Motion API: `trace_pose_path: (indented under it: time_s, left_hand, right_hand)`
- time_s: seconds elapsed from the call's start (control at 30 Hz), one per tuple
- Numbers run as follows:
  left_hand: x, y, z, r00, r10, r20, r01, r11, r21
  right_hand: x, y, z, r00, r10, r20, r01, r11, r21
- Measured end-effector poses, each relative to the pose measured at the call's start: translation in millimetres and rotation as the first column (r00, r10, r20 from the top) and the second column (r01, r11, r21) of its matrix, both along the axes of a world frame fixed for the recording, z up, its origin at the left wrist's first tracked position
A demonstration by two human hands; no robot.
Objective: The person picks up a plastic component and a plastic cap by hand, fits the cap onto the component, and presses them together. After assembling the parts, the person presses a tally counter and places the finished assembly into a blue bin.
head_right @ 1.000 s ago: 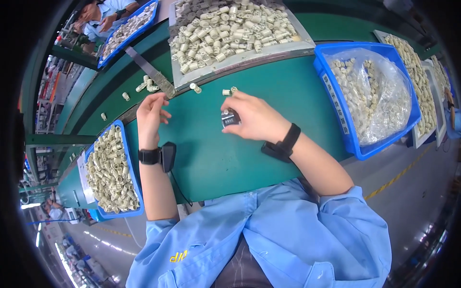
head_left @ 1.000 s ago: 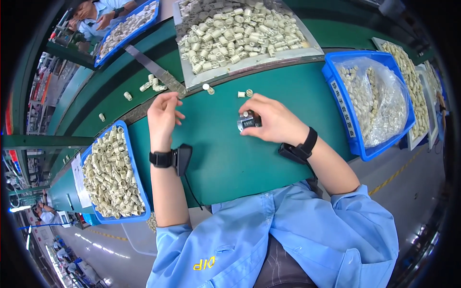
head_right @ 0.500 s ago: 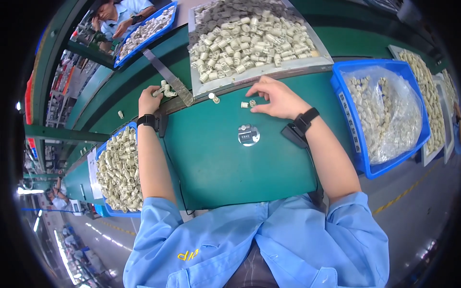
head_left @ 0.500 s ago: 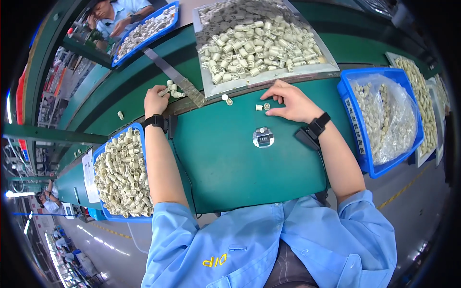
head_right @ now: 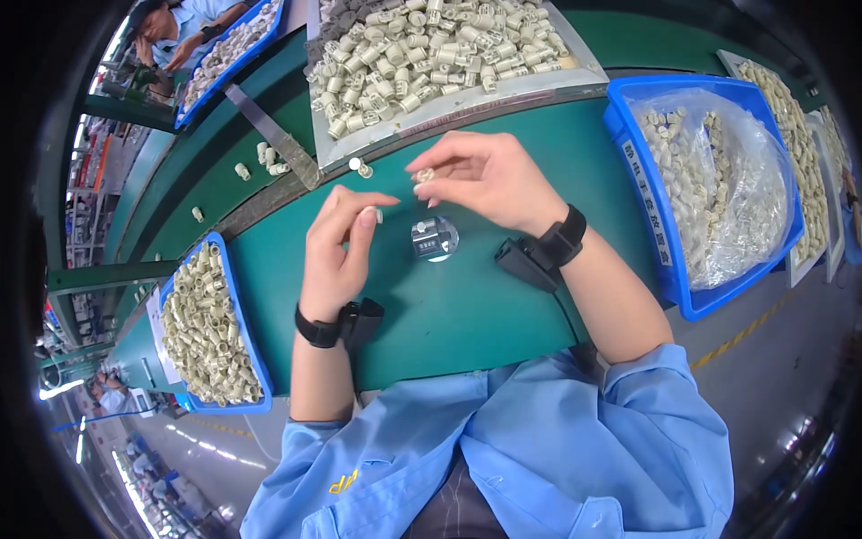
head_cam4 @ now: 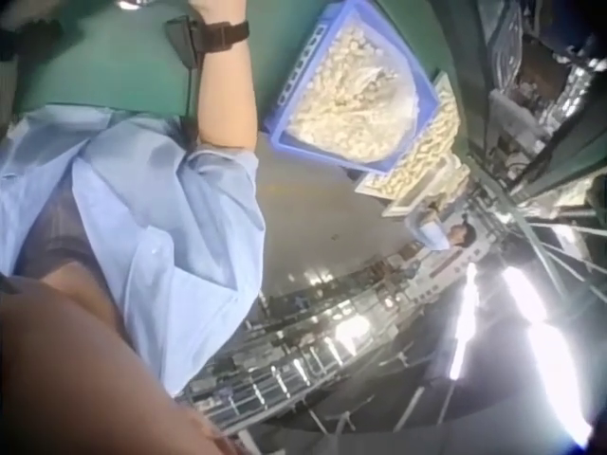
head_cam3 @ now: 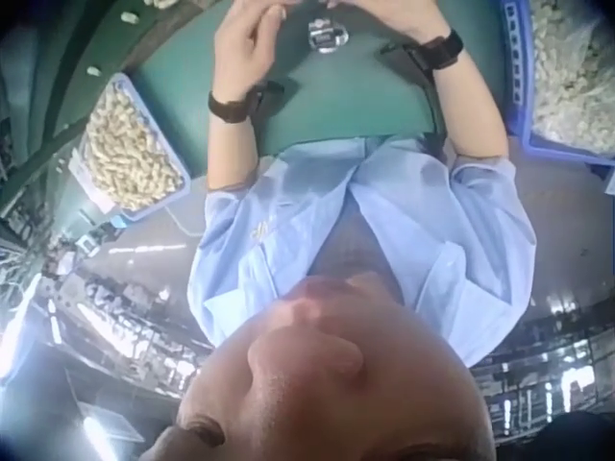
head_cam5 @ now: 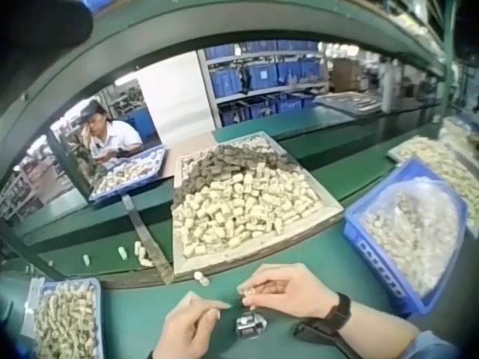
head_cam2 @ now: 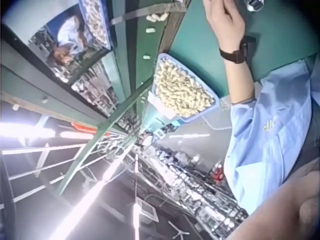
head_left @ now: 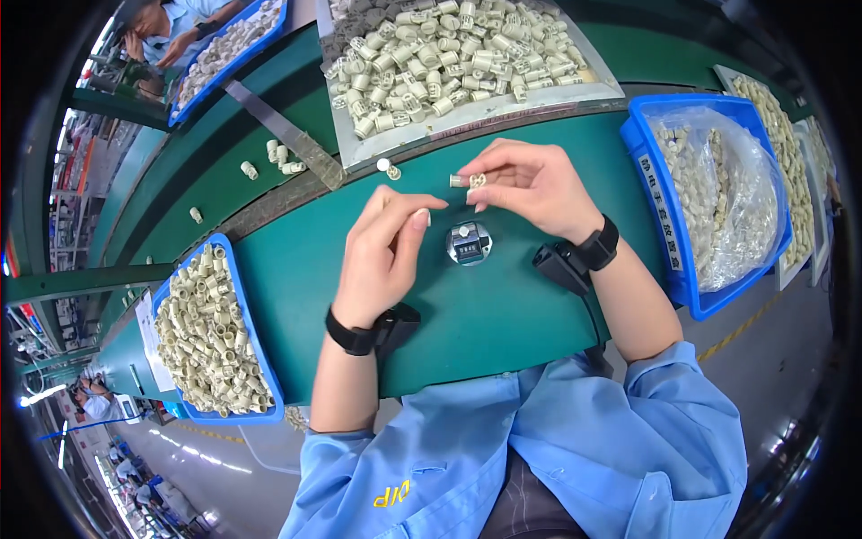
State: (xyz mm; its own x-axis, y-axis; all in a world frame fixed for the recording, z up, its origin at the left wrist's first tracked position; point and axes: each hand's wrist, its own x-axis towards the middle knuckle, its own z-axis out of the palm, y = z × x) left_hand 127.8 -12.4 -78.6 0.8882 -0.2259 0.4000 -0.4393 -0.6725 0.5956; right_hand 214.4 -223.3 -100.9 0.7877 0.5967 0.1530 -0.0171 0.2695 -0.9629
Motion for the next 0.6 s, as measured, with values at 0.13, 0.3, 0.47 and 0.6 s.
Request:
trace_pose_path:
  time_s: [0.13, 0.3, 0.47, 0.6]
  left_hand:
    - [-15, -13, -14, 0.92, 0.186, -0.345, -0.325, 0.855, -0.405]
    - [-18, -5, -22, 0.997, -0.008, -0.081, -0.03, 0.895, -0.445]
    - [-11, -6, -28, 0.995, 0.001, 0.1, 0.033, 0.939, -0.342]
    - [-17, -9, -29, 0.998, 0.017, 0.065, 0.005, 0.947, -0.32]
  right_hand:
    - [-13, 0, -1, 0.934, -0.001, 0.358, 0.032, 0.996, -0.082]
    - [-26, 7, 4, 0.873, 0.061, 0.484, -0.018, 0.995, -0.094]
    - [-31, 10, -4, 0.947, 0.064, 0.315, -0.103, 0.989, 0.11]
    - [-32, 11, -2, 0.954, 0.028, 0.3, -0.064, 0.992, 0.11]
